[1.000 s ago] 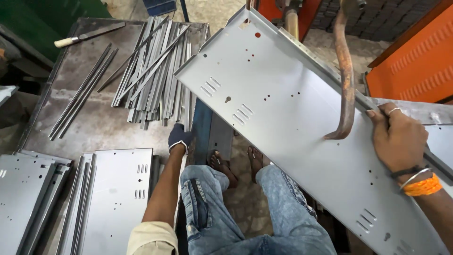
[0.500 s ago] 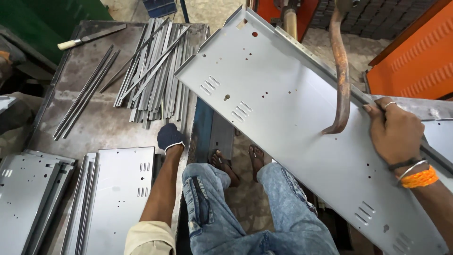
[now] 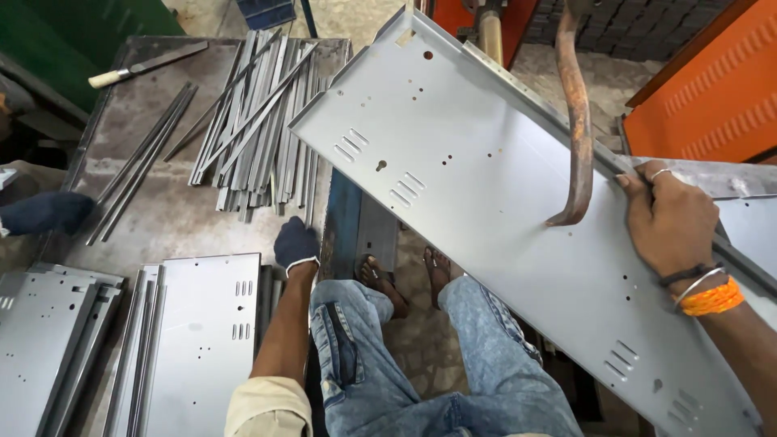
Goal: Spot welding metal strips onto a metal panel using a stationary welding machine.
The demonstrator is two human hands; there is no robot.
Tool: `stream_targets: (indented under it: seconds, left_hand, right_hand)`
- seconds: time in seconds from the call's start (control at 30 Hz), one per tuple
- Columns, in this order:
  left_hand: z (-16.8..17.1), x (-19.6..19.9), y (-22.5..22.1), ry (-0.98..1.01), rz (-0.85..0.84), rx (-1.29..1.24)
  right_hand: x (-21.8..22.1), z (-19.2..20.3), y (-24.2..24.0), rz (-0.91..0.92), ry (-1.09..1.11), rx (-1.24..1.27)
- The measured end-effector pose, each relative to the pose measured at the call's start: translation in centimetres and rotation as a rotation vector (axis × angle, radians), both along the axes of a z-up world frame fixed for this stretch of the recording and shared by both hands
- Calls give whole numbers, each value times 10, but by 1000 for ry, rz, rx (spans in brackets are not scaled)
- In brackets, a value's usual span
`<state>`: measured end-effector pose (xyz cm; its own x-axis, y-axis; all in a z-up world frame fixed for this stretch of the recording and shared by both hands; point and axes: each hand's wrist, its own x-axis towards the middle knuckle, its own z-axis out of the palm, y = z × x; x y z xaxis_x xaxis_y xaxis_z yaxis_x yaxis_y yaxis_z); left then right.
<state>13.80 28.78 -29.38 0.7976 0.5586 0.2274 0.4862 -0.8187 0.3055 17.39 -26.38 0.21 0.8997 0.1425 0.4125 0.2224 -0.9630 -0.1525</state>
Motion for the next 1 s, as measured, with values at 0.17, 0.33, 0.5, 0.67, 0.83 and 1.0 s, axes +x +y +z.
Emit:
stream_targets:
  seconds: [0.17, 0.33, 0.5, 0.67, 0.83, 1.0]
  left_hand:
    - [-17, 8, 23, 88, 25, -30]
    - [-5, 7, 22, 158, 19, -38]
    - [53, -2, -1, 182, 36, -108]
    - [16, -1, 10, 72, -44, -78]
    - [-55, 18, 47, 96, -11, -135]
    - [-99, 41, 85, 432, -379, 2]
  right_hand:
    - [0, -1, 1, 18, -25, 21]
    - [-2, 1, 2, 13, -6, 22]
    - [1, -1, -2, 35, -20, 14]
    - [1, -4, -1, 17, -22, -3]
    - [1, -6, -3, 32, -51, -7]
    - [1, -3, -2, 15, 24, -3]
